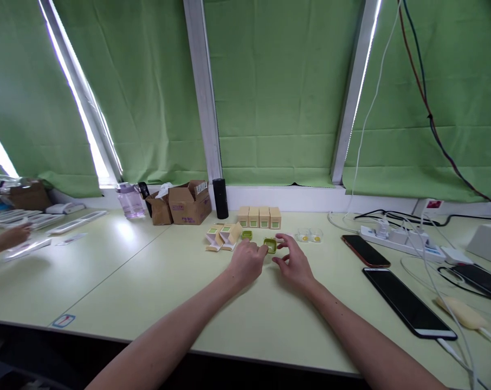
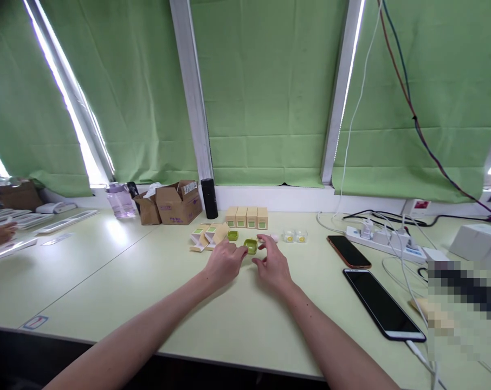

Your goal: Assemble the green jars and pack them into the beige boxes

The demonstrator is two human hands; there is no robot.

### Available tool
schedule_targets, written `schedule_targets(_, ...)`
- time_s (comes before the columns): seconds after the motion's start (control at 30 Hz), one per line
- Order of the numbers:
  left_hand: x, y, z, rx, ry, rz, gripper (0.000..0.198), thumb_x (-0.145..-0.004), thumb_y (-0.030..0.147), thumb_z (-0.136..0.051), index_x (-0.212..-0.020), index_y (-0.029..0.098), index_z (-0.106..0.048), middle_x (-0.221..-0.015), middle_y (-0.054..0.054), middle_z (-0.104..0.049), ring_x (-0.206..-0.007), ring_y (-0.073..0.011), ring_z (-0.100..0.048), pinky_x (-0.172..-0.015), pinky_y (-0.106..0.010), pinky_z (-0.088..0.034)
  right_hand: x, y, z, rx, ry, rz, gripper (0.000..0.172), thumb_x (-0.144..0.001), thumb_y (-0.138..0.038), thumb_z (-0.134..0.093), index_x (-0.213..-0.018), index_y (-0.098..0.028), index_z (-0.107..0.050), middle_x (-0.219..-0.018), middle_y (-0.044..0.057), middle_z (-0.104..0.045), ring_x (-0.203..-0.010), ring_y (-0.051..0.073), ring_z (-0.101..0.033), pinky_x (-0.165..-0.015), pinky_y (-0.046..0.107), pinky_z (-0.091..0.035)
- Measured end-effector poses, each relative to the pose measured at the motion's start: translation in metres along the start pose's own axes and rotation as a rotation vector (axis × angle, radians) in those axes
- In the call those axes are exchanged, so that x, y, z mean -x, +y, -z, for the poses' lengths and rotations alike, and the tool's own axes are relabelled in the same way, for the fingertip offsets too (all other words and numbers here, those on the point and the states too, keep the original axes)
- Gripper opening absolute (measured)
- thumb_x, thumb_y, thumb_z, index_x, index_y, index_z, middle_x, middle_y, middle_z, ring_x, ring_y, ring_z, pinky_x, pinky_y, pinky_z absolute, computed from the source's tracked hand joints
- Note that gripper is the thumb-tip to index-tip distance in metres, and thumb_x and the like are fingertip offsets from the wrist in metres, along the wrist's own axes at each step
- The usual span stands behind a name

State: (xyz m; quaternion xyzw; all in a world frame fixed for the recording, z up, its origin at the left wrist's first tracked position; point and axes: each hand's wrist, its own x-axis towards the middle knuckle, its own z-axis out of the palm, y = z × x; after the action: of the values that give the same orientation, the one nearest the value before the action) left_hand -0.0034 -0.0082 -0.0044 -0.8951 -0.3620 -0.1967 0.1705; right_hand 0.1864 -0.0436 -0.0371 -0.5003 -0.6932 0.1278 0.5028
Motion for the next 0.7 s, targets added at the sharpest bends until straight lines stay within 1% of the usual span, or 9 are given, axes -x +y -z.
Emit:
schedule_targets(0.1, 0.009, 0.005, 0.004, 0.030, 0.131, -0.066, 0.026, -0.097, 0.011, -0.043, -0.093, 0.017, -0.069, -0.065, -0.007, -0.064, -0.063, -0.0210, -0.060, -0.072, -0.037, -0.043, -0.001, -0.004, 0.003, -0.144, 0.012, 0.055, 0.051, -0.085, -0.023, -0.062, -0.134, -0.027, -0.050, -0.135, 0.009, -0.063, -0.112, 0.023, -0.065, -0.078, 0.036, -0.063)
schedule_targets(0.17, 0.013, 0.004, 0.007, 0.103, 0.235, -0.094, 0.023, -0.097, 0.013, -0.045, -0.102, 0.017, -0.067, -0.067, -0.005, -0.064, -0.064, -0.0204, -0.060, -0.074, -0.038, -0.042, -0.002, -0.009, 0.005, -0.207, 0.037, 0.059, 0.047, -0.085, -0.023, -0.062, -0.131, -0.027, -0.053, -0.129, 0.009, -0.065, -0.113, 0.024, -0.064, -0.080, 0.037, -0.063)
schedule_targets(0.2, 0.014, 0.003, 0.010, 0.153, 0.295, -0.104, 0.022, -0.096, 0.014, -0.047, -0.109, 0.017, -0.065, -0.071, -0.005, -0.065, -0.067, -0.0210, -0.061, -0.075, -0.039, -0.043, -0.002, -0.013, 0.006, -0.235, 0.043, 0.055, 0.047, -0.085, -0.023, -0.063, -0.130, -0.027, -0.054, -0.127, 0.009, -0.065, -0.113, 0.024, -0.064, -0.080, 0.037, -0.064)
schedule_targets(0.27, 0.016, -0.001, 0.015, 0.251, 0.415, -0.111, 0.030, -0.093, 0.016, -0.052, -0.122, 0.017, -0.058, -0.080, -0.006, -0.067, -0.076, -0.0233, -0.063, -0.081, -0.041, -0.045, -0.001, -0.019, 0.008, -0.279, 0.060, 0.040, 0.044, -0.084, -0.024, -0.065, -0.128, -0.028, -0.056, -0.125, 0.008, -0.066, -0.113, 0.024, -0.064, -0.080, 0.037, -0.064)
schedule_targets(0.3, 0.017, -0.003, 0.018, 0.291, 0.459, -0.109, 0.034, -0.091, 0.015, -0.055, -0.125, 0.017, -0.055, -0.087, -0.007, -0.068, -0.084, -0.0249, -0.064, -0.085, -0.043, -0.046, -0.001, -0.022, 0.009, -0.295, 0.067, 0.029, 0.043, -0.084, -0.024, -0.066, -0.126, -0.028, -0.057, -0.125, 0.008, -0.067, -0.113, 0.024, -0.064, -0.079, 0.037, -0.063)
schedule_targets(0.4, 0.017, -0.007, 0.021, 0.393, 0.482, -0.106, 0.044, -0.088, 0.015, -0.060, -0.130, 0.019, -0.051, -0.111, -0.013, -0.069, -0.107, -0.0296, -0.063, -0.097, -0.049, -0.048, 0.000, -0.028, 0.010, -0.332, 0.085, -0.003, 0.042, -0.082, -0.026, -0.068, -0.122, -0.027, -0.058, -0.124, 0.008, -0.068, -0.113, 0.025, -0.065, -0.077, 0.035, -0.062)
schedule_targets(0.47, 0.017, -0.008, 0.020, 0.439, 0.466, -0.099, 0.044, -0.089, 0.014, -0.060, -0.131, 0.020, -0.051, -0.119, -0.014, -0.067, -0.115, -0.0309, -0.062, -0.101, -0.051, -0.048, 0.000, -0.028, 0.009, -0.351, 0.090, -0.019, 0.043, -0.081, -0.028, -0.070, -0.122, -0.027, -0.058, -0.125, 0.009, -0.068, -0.113, 0.025, -0.065, -0.076, 0.035, -0.062)
schedule_targets(0.6, 0.016, -0.006, 0.014, 0.480, 0.487, -0.112, 0.038, -0.093, 0.015, -0.061, -0.130, 0.022, -0.055, -0.118, -0.013, -0.070, -0.114, -0.0298, -0.064, -0.101, -0.051, -0.051, 0.001, -0.027, 0.008, -0.372, 0.083, -0.021, 0.045, -0.080, -0.030, -0.072, -0.123, -0.027, -0.058, -0.124, 0.009, -0.068, -0.114, 0.026, -0.065, -0.075, 0.035, -0.061)
schedule_targets(0.7, 0.016, -0.004, 0.014, 0.482, 0.517, -0.127, 0.036, -0.094, 0.015, -0.061, -0.130, 0.023, -0.057, -0.119, -0.013, -0.071, -0.116, -0.0288, -0.065, -0.101, -0.050, -0.052, 0.001, -0.027, 0.007, -0.370, 0.080, -0.007, 0.045, -0.081, -0.031, -0.072, -0.123, -0.028, -0.058, -0.124, 0.009, -0.068, -0.114, 0.026, -0.065, -0.076, 0.034, -0.061)
